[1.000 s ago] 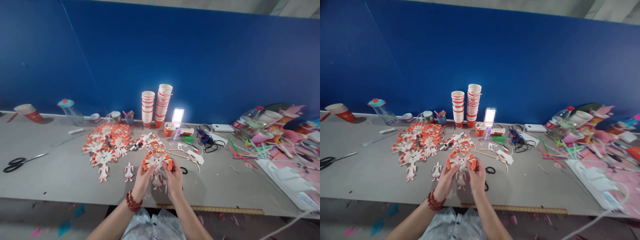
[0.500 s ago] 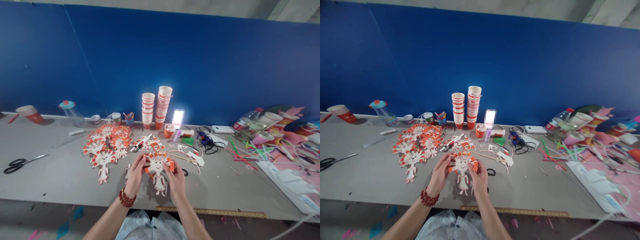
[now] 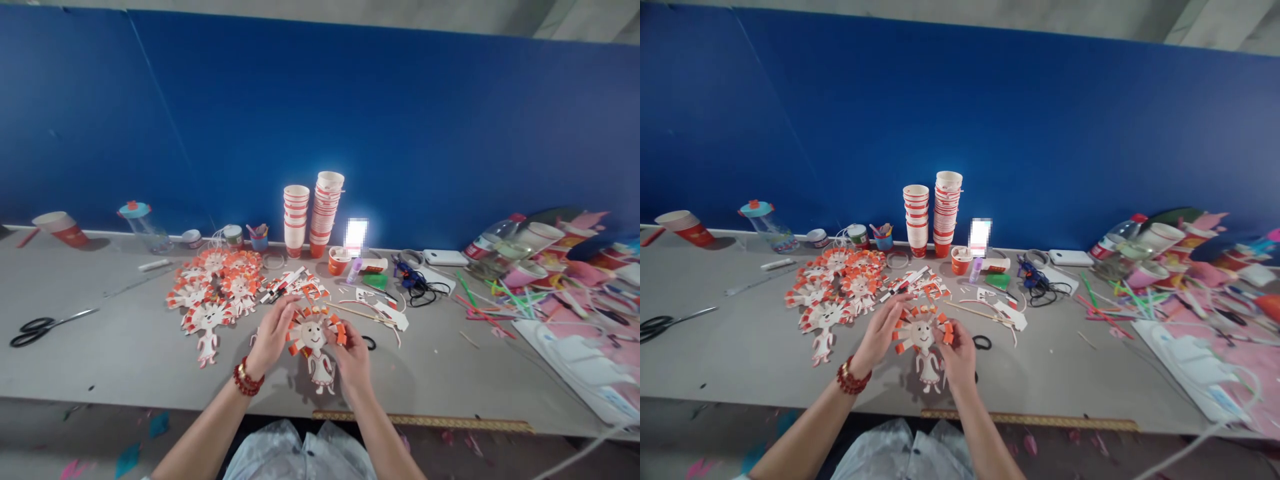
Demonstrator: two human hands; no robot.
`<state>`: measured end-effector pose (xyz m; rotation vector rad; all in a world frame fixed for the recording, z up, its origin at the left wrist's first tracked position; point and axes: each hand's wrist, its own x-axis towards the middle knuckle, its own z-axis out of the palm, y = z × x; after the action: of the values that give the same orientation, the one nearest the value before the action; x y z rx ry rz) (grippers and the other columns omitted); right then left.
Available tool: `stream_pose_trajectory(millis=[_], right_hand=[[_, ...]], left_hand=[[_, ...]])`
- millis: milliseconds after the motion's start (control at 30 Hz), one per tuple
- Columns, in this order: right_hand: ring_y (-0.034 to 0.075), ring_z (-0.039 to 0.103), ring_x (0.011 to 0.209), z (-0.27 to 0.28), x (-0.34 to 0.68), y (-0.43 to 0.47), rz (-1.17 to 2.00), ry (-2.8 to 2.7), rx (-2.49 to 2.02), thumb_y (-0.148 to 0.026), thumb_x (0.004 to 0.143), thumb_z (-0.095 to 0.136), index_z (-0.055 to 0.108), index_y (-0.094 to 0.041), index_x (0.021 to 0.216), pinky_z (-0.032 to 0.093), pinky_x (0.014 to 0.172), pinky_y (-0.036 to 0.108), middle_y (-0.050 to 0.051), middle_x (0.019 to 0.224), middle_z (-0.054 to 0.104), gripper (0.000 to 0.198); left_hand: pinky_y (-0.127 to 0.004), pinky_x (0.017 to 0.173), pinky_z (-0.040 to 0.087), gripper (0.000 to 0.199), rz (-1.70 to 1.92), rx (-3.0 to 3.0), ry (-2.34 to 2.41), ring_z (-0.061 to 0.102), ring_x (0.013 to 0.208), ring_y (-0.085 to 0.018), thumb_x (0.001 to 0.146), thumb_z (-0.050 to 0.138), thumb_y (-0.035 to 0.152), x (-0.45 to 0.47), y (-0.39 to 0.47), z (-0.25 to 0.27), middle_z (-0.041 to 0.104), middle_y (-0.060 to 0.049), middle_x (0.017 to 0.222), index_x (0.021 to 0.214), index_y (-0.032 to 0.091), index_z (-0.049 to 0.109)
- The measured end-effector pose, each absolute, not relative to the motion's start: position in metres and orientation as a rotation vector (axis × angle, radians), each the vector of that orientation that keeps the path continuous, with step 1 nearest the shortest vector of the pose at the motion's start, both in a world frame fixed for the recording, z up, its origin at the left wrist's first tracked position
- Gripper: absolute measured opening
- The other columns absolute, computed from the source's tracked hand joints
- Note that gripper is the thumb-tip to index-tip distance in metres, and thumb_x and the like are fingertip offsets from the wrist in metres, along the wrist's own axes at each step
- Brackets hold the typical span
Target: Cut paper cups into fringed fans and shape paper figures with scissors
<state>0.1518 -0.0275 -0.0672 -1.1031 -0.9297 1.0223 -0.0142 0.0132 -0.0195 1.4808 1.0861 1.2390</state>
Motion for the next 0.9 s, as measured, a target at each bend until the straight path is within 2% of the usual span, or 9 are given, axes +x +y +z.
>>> stream_pose_trajectory(millis=[67, 133, 200, 333, 467, 567, 633, 767, 900], right_hand=[[0.017, 0.058, 0.069, -0.063, 0.152, -0.029, 1.026, -0.949, -1.11, -0.032, 0.075, 0.074, 0.068, -0.019, 0.087, 0.048, 0.068, 0.028, 0.001, 0.077, 0.066, 0.019], [0.017, 0.057, 0.068, -0.06, 0.152, -0.03, 1.033, -0.957, -1.12, -0.032, 0.074, 0.075, 0.068, -0.019, 0.087, 0.047, 0.067, 0.028, 0.0, 0.076, 0.065, 0.02], [0.016, 0.057, 0.066, -0.058, 0.15, -0.03, 1.04, -0.941, -1.121, -0.032, 0.073, 0.074, 0.067, -0.018, 0.088, 0.047, 0.066, 0.027, 0.0, 0.075, 0.065, 0.021], [0.017, 0.058, 0.066, -0.059, 0.148, -0.03, 1.071, -0.912, -1.092, -0.032, 0.071, 0.075, 0.066, -0.019, 0.085, 0.048, 0.066, 0.028, 0.001, 0.075, 0.065, 0.021], [0.018, 0.059, 0.068, -0.058, 0.15, -0.029, 1.079, -0.942, -1.087, -0.03, 0.069, 0.074, 0.066, -0.019, 0.083, 0.049, 0.067, 0.029, 0.001, 0.076, 0.065, 0.019], [0.017, 0.056, 0.065, -0.056, 0.151, -0.029, 1.053, -0.965, -1.12, -0.028, 0.069, 0.073, 0.066, -0.02, 0.083, 0.048, 0.062, 0.027, 0.0, 0.072, 0.064, 0.018], [0.016, 0.055, 0.063, -0.055, 0.151, -0.03, 1.05, -0.975, -1.118, -0.03, 0.07, 0.073, 0.066, -0.02, 0.082, 0.047, 0.06, 0.026, 0.0, 0.07, 0.062, 0.017], [0.016, 0.055, 0.063, -0.055, 0.15, -0.031, 1.044, -0.968, -1.122, -0.033, 0.069, 0.074, 0.066, -0.019, 0.084, 0.048, 0.06, 0.027, 0.001, 0.072, 0.064, 0.022], [0.015, 0.054, 0.062, -0.054, 0.15, -0.031, 1.032, -0.963, -1.15, -0.031, 0.07, 0.074, 0.066, -0.018, 0.088, 0.046, 0.059, 0.025, 0.0, 0.074, 0.063, 0.024]], left_hand=[[-0.031, 0.081, 0.048, 0.042, 1.239, 1.733, 1.112, 0.063, 0.09, -0.022, 0.082, 0.064, 0.042, -0.015, 0.012, -0.014, 0.068, -0.007, 0.1, 0.119, 0.022, 0.061], [-0.031, 0.08, 0.047, 0.035, 1.185, 1.896, 1.137, 0.061, 0.084, -0.021, 0.078, 0.069, 0.037, -0.016, 0.014, -0.008, 0.068, -0.006, 0.096, 0.111, 0.023, 0.065], [-0.028, 0.07, 0.046, 0.021, 1.155, 1.857, 1.159, 0.06, 0.072, -0.018, 0.084, 0.062, 0.036, -0.016, 0.018, -0.005, 0.068, -0.005, 0.085, 0.1, 0.022, 0.068], [-0.023, 0.053, 0.042, 0.026, 1.065, 1.592, 1.103, 0.057, 0.06, -0.016, 0.088, 0.054, 0.041, -0.018, 0.023, -0.005, 0.063, -0.002, 0.07, 0.098, 0.02, 0.066], [-0.029, 0.078, 0.048, 0.052, 1.016, 1.89, 0.966, 0.062, 0.087, -0.02, 0.079, 0.069, 0.036, -0.023, 0.023, 0.008, 0.066, -0.007, 0.104, 0.127, 0.023, 0.054], [-0.032, 0.086, 0.047, 0.06, 0.855, 2.162, 0.915, 0.061, 0.097, -0.024, 0.074, 0.074, 0.037, -0.025, 0.023, 0.022, 0.066, -0.008, 0.113, 0.129, 0.026, 0.055], [-0.033, 0.086, 0.047, 0.052, 0.8, 2.239, 0.924, 0.062, 0.097, -0.026, 0.074, 0.073, 0.036, -0.023, 0.024, 0.025, 0.067, -0.008, 0.114, 0.124, 0.026, 0.059], [-0.028, 0.076, 0.048, 0.024, 0.897, 2.119, 0.996, 0.065, 0.081, -0.021, 0.087, 0.056, 0.028, -0.017, 0.031, 0.02, 0.072, -0.005, 0.095, 0.107, 0.024, 0.068], [-0.023, 0.058, 0.045, 0.027, 0.939, 2.001, 1.042, 0.062, 0.06, -0.017, 0.091, 0.048, 0.03, -0.017, 0.033, 0.019, 0.071, -0.003, 0.074, 0.103, 0.022, 0.071]])
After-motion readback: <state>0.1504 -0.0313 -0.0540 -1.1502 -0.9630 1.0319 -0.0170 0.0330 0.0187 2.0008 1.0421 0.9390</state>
